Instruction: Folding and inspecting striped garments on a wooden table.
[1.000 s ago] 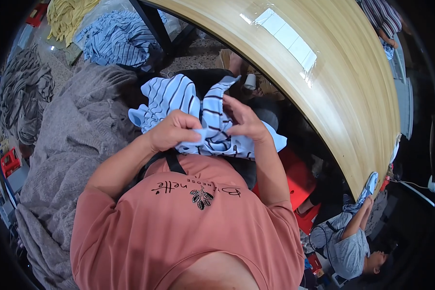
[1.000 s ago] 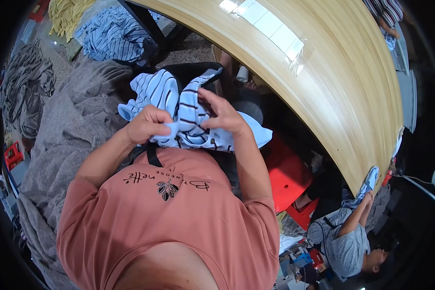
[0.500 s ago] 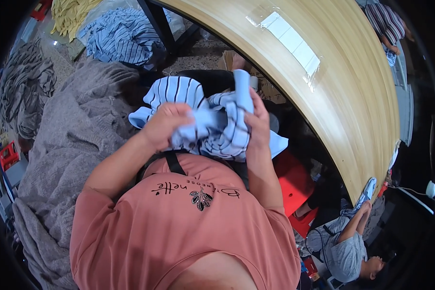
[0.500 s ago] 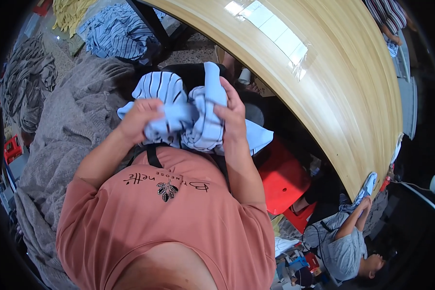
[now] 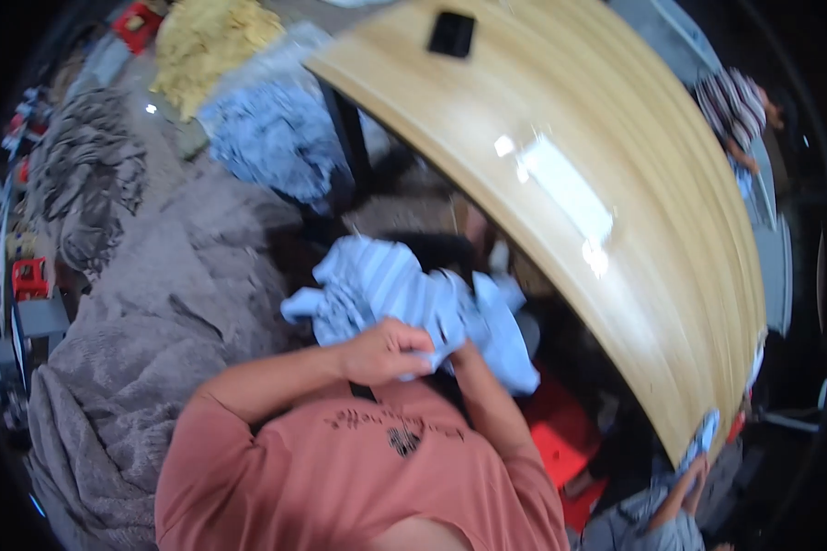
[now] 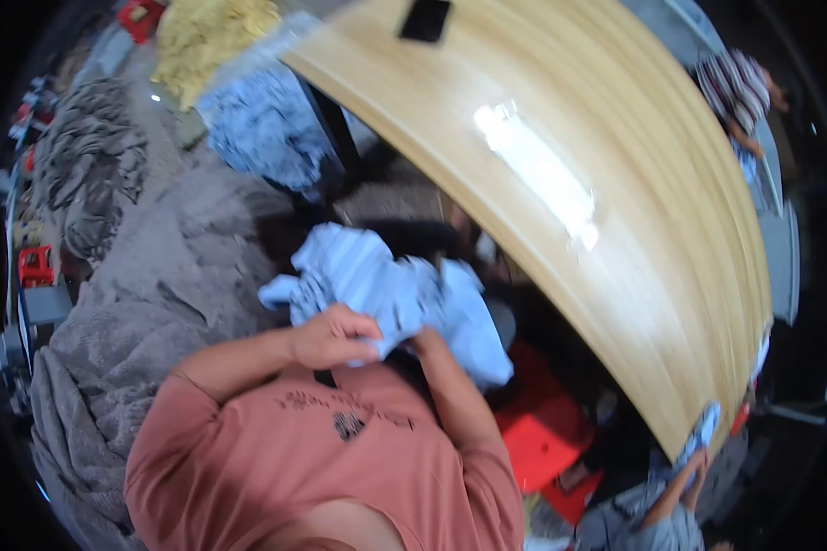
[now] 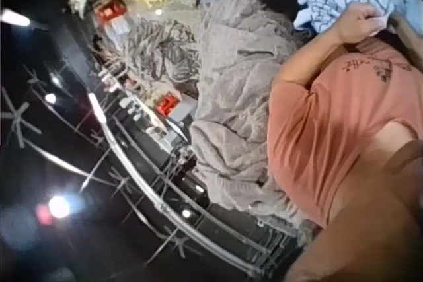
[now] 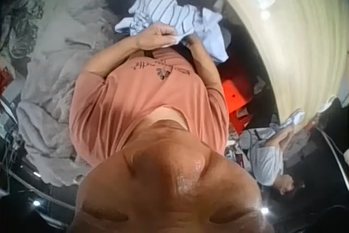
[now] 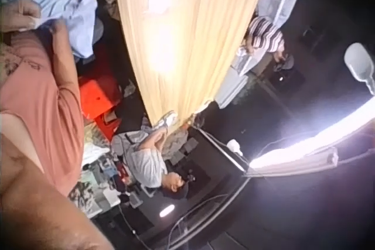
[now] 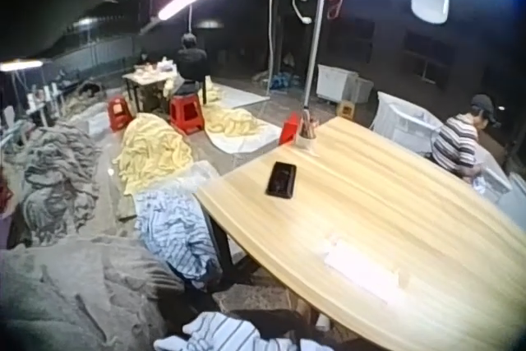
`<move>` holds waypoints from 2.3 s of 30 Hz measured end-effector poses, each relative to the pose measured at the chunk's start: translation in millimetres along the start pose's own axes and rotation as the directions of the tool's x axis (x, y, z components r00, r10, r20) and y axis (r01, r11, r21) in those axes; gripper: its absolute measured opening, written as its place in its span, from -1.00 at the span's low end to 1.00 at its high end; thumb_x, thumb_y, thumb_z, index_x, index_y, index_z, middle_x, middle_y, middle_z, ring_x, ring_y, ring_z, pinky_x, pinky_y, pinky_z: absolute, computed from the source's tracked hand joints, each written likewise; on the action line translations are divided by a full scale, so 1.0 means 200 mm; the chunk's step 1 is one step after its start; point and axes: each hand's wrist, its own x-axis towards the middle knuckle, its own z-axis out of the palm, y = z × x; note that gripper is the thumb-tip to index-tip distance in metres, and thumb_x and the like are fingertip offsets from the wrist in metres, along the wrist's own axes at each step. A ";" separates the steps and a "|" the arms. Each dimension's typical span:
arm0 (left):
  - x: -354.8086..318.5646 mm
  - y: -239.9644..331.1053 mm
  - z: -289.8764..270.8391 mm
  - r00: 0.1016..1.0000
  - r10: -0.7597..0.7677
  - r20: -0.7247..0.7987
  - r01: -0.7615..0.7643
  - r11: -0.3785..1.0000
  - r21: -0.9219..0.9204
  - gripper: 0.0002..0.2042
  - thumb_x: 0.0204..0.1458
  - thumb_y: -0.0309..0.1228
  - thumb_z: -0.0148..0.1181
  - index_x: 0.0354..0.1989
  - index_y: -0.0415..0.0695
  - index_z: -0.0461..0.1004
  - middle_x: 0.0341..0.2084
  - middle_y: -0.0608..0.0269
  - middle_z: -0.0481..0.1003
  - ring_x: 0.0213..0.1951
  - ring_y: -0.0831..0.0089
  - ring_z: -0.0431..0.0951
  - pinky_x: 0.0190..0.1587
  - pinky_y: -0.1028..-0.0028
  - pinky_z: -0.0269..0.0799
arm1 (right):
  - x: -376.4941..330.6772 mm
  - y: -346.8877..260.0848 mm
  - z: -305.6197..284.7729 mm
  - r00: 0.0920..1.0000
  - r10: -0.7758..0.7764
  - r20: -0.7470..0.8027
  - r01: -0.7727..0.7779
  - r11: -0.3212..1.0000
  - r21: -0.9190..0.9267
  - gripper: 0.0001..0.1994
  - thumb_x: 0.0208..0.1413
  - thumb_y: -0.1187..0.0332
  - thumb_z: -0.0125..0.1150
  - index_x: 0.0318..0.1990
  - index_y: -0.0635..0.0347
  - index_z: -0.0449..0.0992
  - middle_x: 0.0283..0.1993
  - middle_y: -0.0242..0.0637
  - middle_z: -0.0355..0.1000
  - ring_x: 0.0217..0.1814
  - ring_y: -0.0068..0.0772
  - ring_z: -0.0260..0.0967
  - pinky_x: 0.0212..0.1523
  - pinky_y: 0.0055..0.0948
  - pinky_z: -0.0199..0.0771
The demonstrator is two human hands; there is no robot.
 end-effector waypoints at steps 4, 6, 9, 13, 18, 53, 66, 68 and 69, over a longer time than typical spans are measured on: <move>0.02 -0.11 0.05 0.995 0.087 0.058 -0.088 0.996 0.024 -0.86 -0.08 -0.41 0.09 -0.49 -0.26 0.40 -0.64 0.34 0.34 -0.52 0.66 0.28 -0.45 0.54 0.24 | -0.52 0.02 -0.02 0.974 -0.207 0.094 0.226 0.920 -0.320 -0.82 -0.28 0.28 0.20 -0.48 0.14 0.50 -0.45 -0.23 0.42 -0.41 -0.29 0.35 -0.29 -0.32 0.31; 0.08 -0.14 0.18 0.947 0.177 0.269 -0.170 0.984 -0.048 -0.85 -0.07 -0.44 0.07 -0.53 -0.29 0.37 -0.67 0.39 0.32 -0.56 0.66 0.24 -0.51 0.54 0.19 | -0.21 -0.12 0.01 0.963 -0.262 0.053 0.258 0.859 -0.443 -0.82 -0.28 0.26 0.19 -0.50 0.13 0.49 -0.47 -0.23 0.41 -0.44 -0.28 0.33 -0.33 -0.31 0.29; 0.10 0.00 0.25 0.892 0.126 0.434 -0.001 0.961 -0.277 -0.86 -0.05 -0.46 0.10 -0.56 -0.26 0.37 -0.66 0.44 0.33 -0.56 0.71 0.23 -0.53 0.60 0.16 | -0.20 -0.18 0.05 0.950 -0.310 0.048 0.273 0.744 -0.610 -0.82 -0.27 0.23 0.17 -0.53 0.11 0.47 -0.51 -0.24 0.39 -0.49 -0.27 0.30 -0.39 -0.29 0.25; 0.05 0.11 0.12 0.900 0.259 0.351 -0.170 0.949 -0.266 -0.83 -0.04 -0.42 0.13 -0.53 -0.28 0.37 -0.64 0.42 0.31 -0.55 0.70 0.22 -0.53 0.58 0.15 | -0.08 -0.31 0.00 0.944 -0.329 0.024 0.220 0.573 -0.789 -0.82 -0.26 0.19 0.15 -0.57 0.09 0.44 -0.56 -0.24 0.36 -0.55 -0.25 0.27 -0.46 -0.26 0.20; -0.07 0.18 -0.08 0.977 0.067 -0.200 -0.160 0.856 -0.492 -0.78 -0.29 -0.44 0.20 -0.45 -0.33 0.46 -0.55 0.22 0.47 -0.57 0.58 0.41 -0.55 0.59 0.29 | -0.08 -0.38 0.07 0.976 -0.184 -0.120 -0.017 0.481 -0.876 -0.81 -0.21 0.20 0.11 -0.53 0.13 0.43 -0.54 -0.21 0.35 -0.58 -0.21 0.27 -0.51 -0.20 0.20; 0.20 -0.10 -0.02 0.868 0.477 -0.139 -0.074 0.401 0.913 -0.60 -0.23 -0.41 0.24 -0.16 -0.22 0.33 -0.19 0.01 0.36 -0.14 0.08 0.36 -0.11 0.29 0.29 | -1.37 0.24 -0.26 0.498 0.523 -0.692 -0.814 0.008 -0.580 -0.83 -0.12 0.34 0.06 -0.47 0.30 0.41 -0.49 -0.10 0.43 -0.43 -0.10 0.42 -0.37 -0.18 0.40; -0.09 -0.61 -0.24 0.753 0.383 -0.536 0.307 0.515 0.800 -0.40 -0.24 -0.30 0.24 0.04 -0.21 0.20 -0.03 -0.03 0.25 0.01 0.06 0.26 0.05 0.28 0.18 | -0.72 0.07 -0.29 0.810 -0.189 -0.555 -0.385 0.542 -0.747 -0.69 -0.25 0.56 0.12 -0.22 0.21 0.41 -0.11 -0.13 0.33 -0.05 -0.05 0.25 -0.09 -0.31 0.32; -0.11 -0.72 -0.30 0.621 0.305 -0.722 0.371 0.697 0.614 -0.44 -0.14 -0.16 0.16 0.00 -0.24 0.25 -0.11 -0.04 0.32 -0.03 0.09 0.31 0.02 0.31 0.20 | -0.76 0.15 -0.29 0.762 -0.224 -0.608 -0.412 0.557 -0.721 -0.72 -0.24 0.60 0.07 -0.26 0.23 0.41 -0.18 -0.13 0.34 -0.11 -0.06 0.27 -0.14 -0.30 0.33; -0.13 -0.82 -0.36 0.618 0.302 -0.726 0.377 0.696 0.611 -0.44 -0.14 -0.16 0.16 0.00 -0.24 0.25 -0.11 -0.04 0.32 -0.03 0.09 0.31 0.02 0.31 0.20 | -0.79 0.18 -0.28 0.700 -0.255 -0.667 -0.449 0.570 -0.688 -0.75 -0.24 0.64 0.02 -0.30 0.24 0.41 -0.24 -0.13 0.35 -0.16 -0.07 0.29 -0.19 -0.28 0.35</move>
